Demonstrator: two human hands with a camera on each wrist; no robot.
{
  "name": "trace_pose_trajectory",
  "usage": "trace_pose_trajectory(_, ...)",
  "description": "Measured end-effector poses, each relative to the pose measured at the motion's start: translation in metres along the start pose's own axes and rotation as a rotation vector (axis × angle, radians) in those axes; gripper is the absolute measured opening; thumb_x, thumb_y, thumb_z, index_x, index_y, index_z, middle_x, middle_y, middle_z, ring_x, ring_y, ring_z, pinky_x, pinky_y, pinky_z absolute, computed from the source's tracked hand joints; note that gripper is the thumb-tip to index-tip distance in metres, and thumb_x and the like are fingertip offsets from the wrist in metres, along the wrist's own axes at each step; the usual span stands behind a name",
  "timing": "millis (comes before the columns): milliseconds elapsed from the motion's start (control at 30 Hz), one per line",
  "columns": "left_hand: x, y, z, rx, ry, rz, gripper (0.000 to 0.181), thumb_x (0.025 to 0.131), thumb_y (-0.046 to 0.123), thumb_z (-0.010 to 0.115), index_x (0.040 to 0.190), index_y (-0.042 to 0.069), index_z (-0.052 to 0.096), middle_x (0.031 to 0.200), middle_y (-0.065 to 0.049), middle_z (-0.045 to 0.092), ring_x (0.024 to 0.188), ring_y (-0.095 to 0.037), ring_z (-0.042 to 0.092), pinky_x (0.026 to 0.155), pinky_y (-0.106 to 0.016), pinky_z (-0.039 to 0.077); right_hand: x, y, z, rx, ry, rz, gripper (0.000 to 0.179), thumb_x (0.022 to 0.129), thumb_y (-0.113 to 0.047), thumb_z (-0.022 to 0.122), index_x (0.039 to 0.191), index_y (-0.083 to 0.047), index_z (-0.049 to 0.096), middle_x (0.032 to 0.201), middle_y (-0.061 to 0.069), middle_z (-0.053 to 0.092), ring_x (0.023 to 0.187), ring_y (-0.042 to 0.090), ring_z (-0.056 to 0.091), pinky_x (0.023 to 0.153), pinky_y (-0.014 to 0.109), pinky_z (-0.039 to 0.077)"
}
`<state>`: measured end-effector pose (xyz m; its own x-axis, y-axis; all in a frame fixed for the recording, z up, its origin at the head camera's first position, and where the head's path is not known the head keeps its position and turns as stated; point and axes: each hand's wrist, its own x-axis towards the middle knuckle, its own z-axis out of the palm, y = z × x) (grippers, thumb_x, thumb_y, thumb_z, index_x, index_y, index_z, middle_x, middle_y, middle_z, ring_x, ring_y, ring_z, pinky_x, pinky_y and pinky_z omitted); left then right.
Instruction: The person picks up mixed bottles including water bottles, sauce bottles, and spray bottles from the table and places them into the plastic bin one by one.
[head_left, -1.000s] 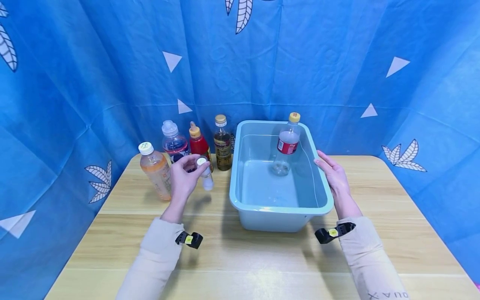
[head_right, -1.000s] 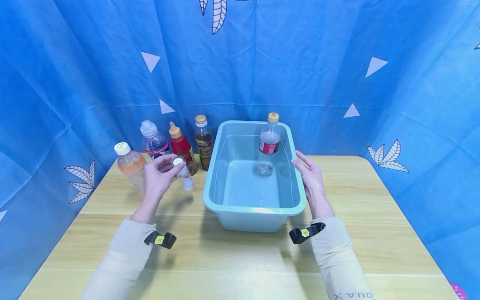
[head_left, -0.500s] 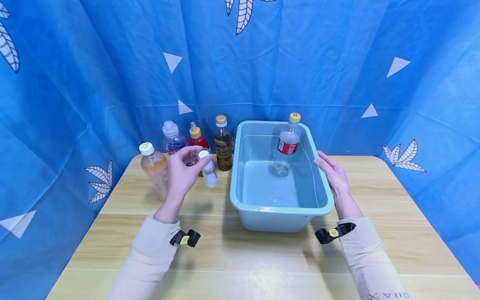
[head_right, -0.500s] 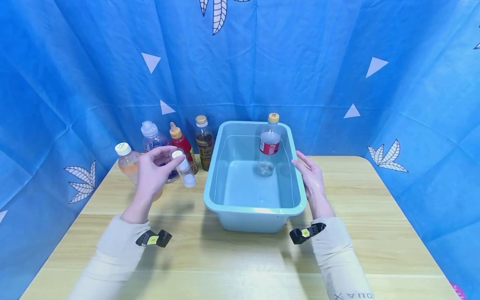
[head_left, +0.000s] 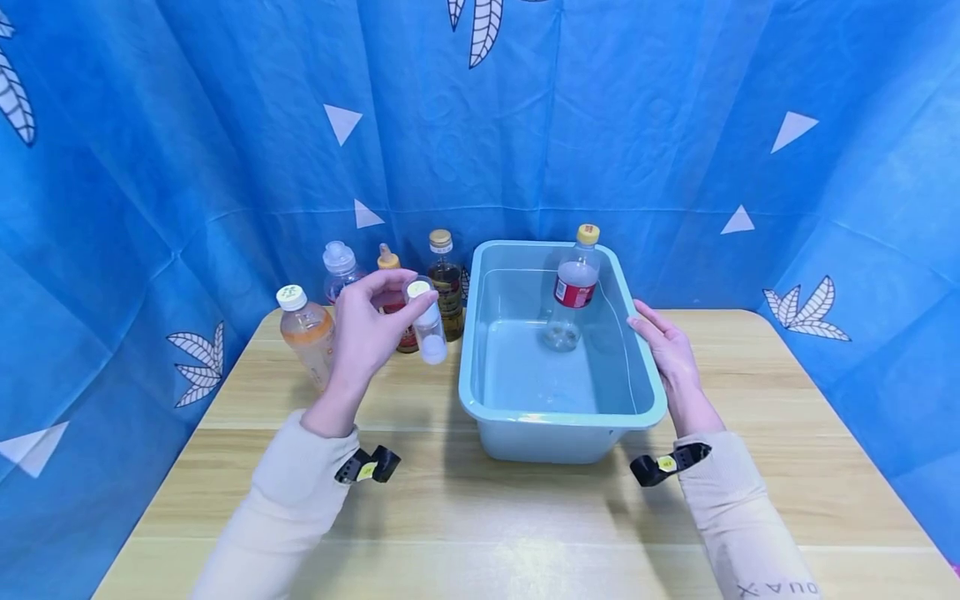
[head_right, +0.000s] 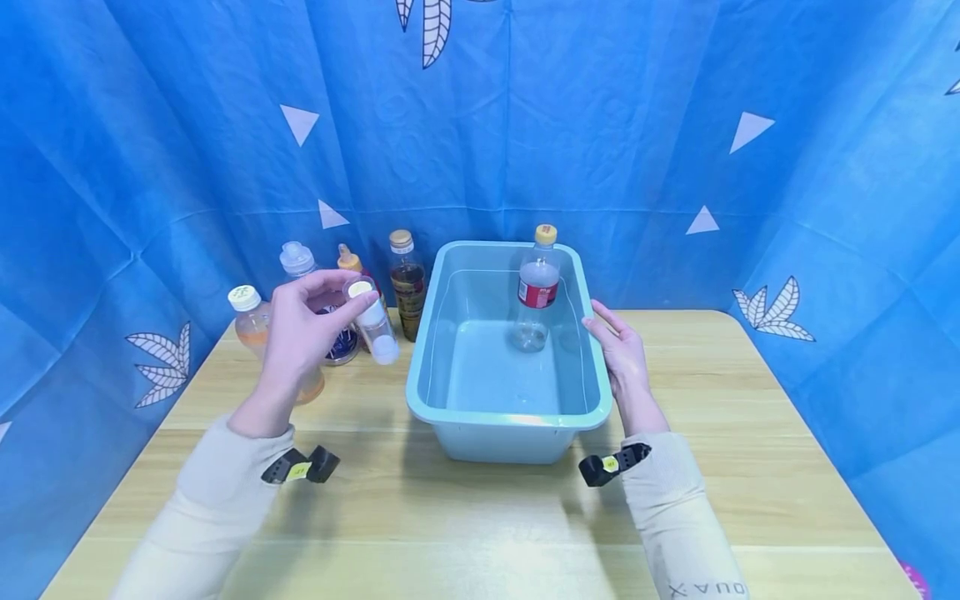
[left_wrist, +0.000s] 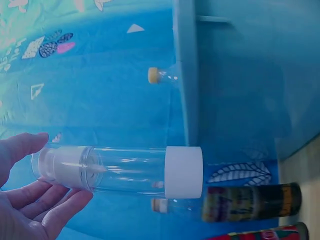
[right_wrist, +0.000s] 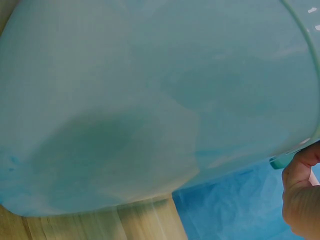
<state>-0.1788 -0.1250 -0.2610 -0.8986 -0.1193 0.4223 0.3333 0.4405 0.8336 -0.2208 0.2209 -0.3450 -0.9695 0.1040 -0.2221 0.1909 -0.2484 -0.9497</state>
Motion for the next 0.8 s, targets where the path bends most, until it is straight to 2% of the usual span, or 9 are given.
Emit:
trace_pose_trajectory(100, 0.004, 0.009, 0.001, 0.0, -0.014, 0.003, 0.037, 0.073, 0.028, 0.072, 0.1, 0.004, 0.064, 0.093, -0.008, 0.063, 0.081, -0.017, 0.06, 0.076, -0.033, 0.049, 0.003, 0.002, -0.002, -0.002, 0.009, -0.005, 0.058, 0.083, -0.019, 0.063, 0.135, -0.012, 0.038, 0.098, -0.006, 0.057, 0.078, 0.004, 0.061, 0.066, 0.018, 0.049)
trace_pose_trajectory(433, 0.018, 0.029, 0.01, -0.008, -0.052, 0.017, 0.036, 0.074, 0.027, 0.072, 0.1, 0.004, 0.065, 0.095, -0.007, 0.063, 0.082, -0.017, 0.059, 0.076, -0.029, 0.048, 0.007, 0.006, -0.005, 0.004, 0.007, -0.019, 0.058, 0.082, -0.021, 0.064, 0.134, -0.012, 0.04, 0.103, -0.006, 0.056, 0.08, 0.002, 0.06, 0.068, 0.017, 0.049)
trace_pose_trajectory(633, 0.028, 0.038, 0.02, -0.019, -0.067, 0.024, 0.034, 0.074, 0.026, 0.072, 0.098, 0.003, 0.066, 0.095, -0.008, 0.064, 0.081, -0.019, 0.061, 0.075, -0.028, 0.049, 0.007, 0.005, -0.004, 0.009, 0.01, -0.01, 0.058, 0.082, -0.021, 0.064, 0.134, -0.012, 0.039, 0.101, -0.007, 0.056, 0.08, 0.002, 0.06, 0.067, 0.016, 0.048)
trace_pose_trajectory(800, 0.035, 0.043, 0.032, -0.042, -0.106, 0.009, 0.034, 0.075, 0.027, 0.072, 0.099, 0.004, 0.065, 0.095, -0.008, 0.063, 0.082, -0.018, 0.061, 0.074, -0.027, 0.048, 0.002, 0.001, 0.0, 0.005, 0.005, -0.002, 0.058, 0.083, -0.018, 0.062, 0.135, -0.01, 0.037, 0.096, -0.008, 0.058, 0.078, 0.002, 0.06, 0.066, 0.016, 0.048)
